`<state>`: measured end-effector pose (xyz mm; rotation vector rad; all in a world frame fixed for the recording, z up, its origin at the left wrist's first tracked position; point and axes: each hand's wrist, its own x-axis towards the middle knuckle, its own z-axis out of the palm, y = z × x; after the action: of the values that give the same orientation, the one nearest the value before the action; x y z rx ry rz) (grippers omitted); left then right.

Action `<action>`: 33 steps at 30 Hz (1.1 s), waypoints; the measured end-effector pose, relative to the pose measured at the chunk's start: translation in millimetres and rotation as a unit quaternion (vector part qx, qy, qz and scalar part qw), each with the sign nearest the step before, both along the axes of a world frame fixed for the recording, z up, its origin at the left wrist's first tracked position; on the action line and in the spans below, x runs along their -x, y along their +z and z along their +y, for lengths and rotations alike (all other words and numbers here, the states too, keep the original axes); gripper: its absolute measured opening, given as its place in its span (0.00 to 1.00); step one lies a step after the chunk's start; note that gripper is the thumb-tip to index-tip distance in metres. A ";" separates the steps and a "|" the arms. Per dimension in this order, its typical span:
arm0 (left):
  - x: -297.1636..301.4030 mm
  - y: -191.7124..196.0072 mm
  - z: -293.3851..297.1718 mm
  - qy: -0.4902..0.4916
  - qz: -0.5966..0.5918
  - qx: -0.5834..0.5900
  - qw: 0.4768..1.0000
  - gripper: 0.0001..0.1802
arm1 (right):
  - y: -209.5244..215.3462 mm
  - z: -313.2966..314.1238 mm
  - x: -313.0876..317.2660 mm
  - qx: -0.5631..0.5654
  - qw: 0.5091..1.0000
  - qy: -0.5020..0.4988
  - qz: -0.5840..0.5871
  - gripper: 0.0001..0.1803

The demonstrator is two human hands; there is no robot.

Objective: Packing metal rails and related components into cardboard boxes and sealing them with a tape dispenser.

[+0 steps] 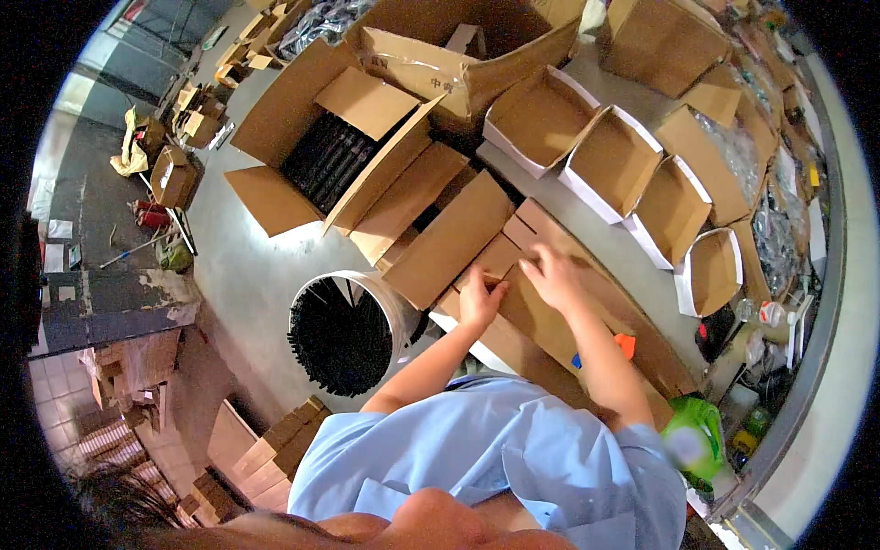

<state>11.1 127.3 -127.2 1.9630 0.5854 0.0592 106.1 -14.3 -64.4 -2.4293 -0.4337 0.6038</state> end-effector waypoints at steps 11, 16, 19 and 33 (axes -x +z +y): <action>-14.9 -17.9 13.1 -0.045 -0.023 0.078 0.996 0.17 | 66.4 -105.6 125.4 0.262 0.948 -0.157 0.093 0.30; -15.0 -15.7 14.5 -0.051 -0.006 0.079 0.996 0.18 | 45.7 -103.0 130.4 0.227 0.953 -0.195 0.050 0.25; -13.2 -13.8 19.5 -0.077 -0.033 0.030 0.996 0.16 | 49.1 -66.5 125.5 -0.012 0.978 -0.195 -0.072 0.25; -8.0 6.0 54.1 -0.005 0.081 0.644 0.760 0.27 | 28.9 0.4 64.6 -0.116 0.983 0.101 -0.097 0.32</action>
<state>19.1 181.5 -121.2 0.6017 0.4947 -0.4279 41.6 -13.9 -35.5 -2.2421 -0.7944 0.3770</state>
